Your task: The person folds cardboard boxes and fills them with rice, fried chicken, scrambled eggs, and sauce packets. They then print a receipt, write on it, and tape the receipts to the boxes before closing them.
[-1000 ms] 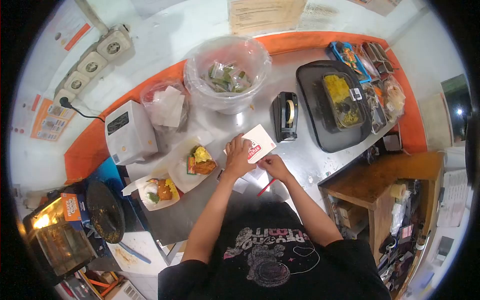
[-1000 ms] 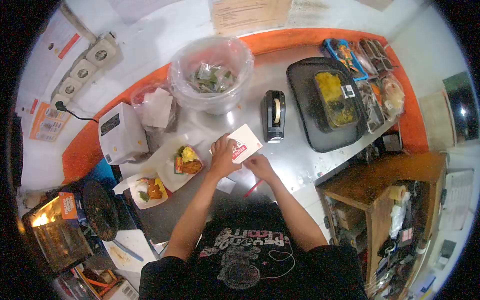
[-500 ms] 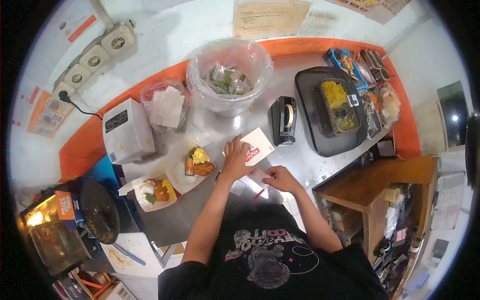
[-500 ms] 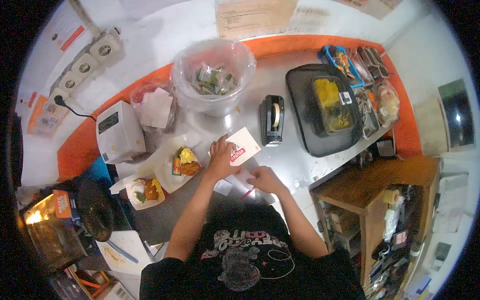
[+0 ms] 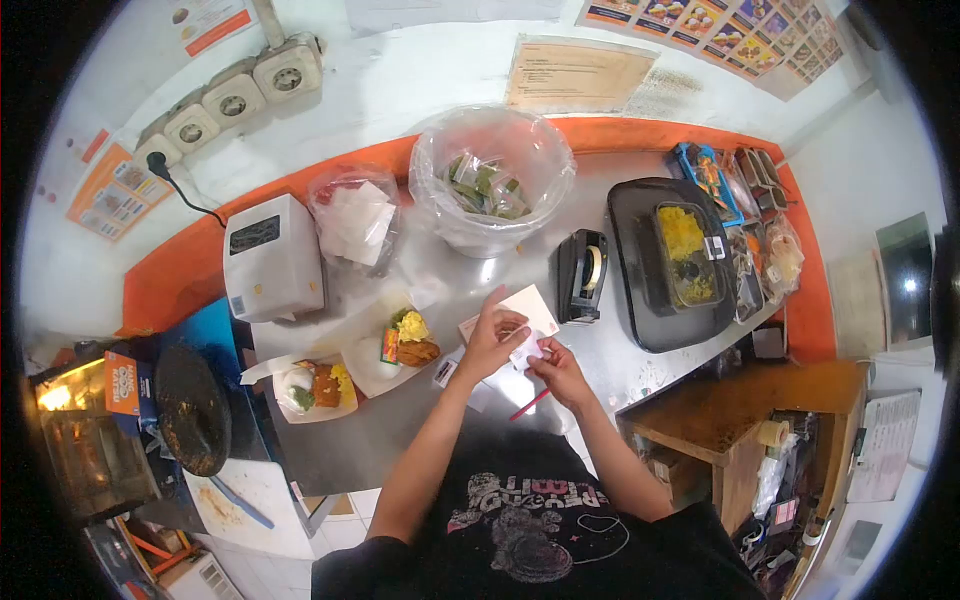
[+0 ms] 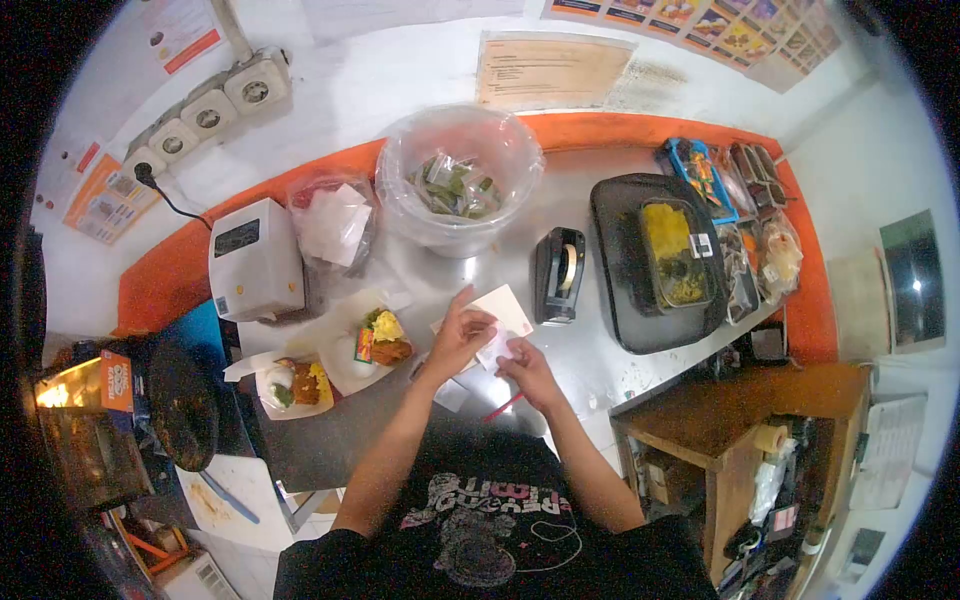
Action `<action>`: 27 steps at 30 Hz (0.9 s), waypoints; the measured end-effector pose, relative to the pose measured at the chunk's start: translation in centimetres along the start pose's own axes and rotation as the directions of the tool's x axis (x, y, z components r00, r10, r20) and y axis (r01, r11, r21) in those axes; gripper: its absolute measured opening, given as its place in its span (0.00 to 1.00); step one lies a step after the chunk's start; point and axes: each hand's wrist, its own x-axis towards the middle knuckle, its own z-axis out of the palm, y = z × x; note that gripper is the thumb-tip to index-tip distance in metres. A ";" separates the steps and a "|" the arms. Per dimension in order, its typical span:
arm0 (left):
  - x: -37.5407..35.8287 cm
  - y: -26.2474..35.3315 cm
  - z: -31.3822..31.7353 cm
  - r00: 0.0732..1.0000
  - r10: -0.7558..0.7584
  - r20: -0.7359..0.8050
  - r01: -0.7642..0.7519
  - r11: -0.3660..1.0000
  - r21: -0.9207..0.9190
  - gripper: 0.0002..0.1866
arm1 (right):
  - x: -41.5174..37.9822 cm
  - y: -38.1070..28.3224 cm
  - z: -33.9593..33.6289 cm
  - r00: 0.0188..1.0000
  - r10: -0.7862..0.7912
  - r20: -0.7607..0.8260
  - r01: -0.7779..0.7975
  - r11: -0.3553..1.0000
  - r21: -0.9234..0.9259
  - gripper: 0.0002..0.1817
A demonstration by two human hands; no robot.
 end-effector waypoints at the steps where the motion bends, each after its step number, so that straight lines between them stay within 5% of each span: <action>1: 0.0 0.0 -0.1 1.000 -0.001 -0.001 0.001 1.000 -0.001 0.47 | -0.3 0.3 0.2 0.999 0.031 -0.009 -0.031 0.999 -0.017 0.14; 4: 0.9 1.0 -0.4 0.997 -0.073 0.035 0.080 0.970 -0.231 0.45 | -0.6 -0.5 0.6 1.000 0.027 -0.017 -0.027 0.999 -0.043 0.16; 6: 1.4 1.0 -1.9 0.915 -0.285 0.287 0.242 0.954 0.177 0.41 | -0.2 -0.8 0.5 1.000 -0.006 -0.012 0.006 0.999 -0.049 0.17; 7: 1.8 0.9 -2.4 0.913 -0.287 0.291 0.244 0.953 0.178 0.41 | 0.3 -1.0 0.4 0.999 -0.034 -0.016 0.032 0.995 -0.099 0.16; 11: 3.7 2.4 -3.5 0.955 -0.197 0.221 0.147 0.964 0.223 0.31 | 1.0 -1.0 0.2 0.993 -0.061 -0.097 0.031 0.960 -0.280 0.11; 13: 4.6 2.7 -4.1 0.968 -0.046 0.248 -0.083 0.871 0.483 0.32 | 1.3 -0.1 -0.1 0.988 -0.026 -0.152 -0.015 0.965 -0.262 0.10; 18: 4.7 1.1 -2.9 0.974 0.165 0.157 -0.226 0.785 0.577 0.18 | 1.4 0.5 0.8 0.958 0.073 -0.279 -0.127 0.976 -0.180 0.08; 20: 3.5 -0.1 -2.6 0.935 0.309 0.175 -0.330 0.576 0.747 0.10 | 1.4 -1.2 1.6 0.918 0.109 -0.381 -0.303 0.813 -0.497 0.10; 21: 3.1 -0.3 -2.7 0.934 0.307 0.180 -0.333 0.574 0.748 0.10 | 1.4 -1.5 1.6 0.918 0.107 -0.383 -0.301 0.817 -0.492 0.10; 23: 2.3 -0.4 -2.7 0.911 0.377 0.168 -0.303 0.334 0.892 0.09 | 1.0 -1.8 1.2 0.941 0.040 -0.337 -0.245 0.767 -0.593 0.14; 27: 0.6 -0.1 -1.4 0.917 0.360 0.173 -0.322 0.411 0.853 0.12 | 0.5 -1.8 -0.2 0.972 0.130 -0.198 -0.217 0.821 -0.528 0.18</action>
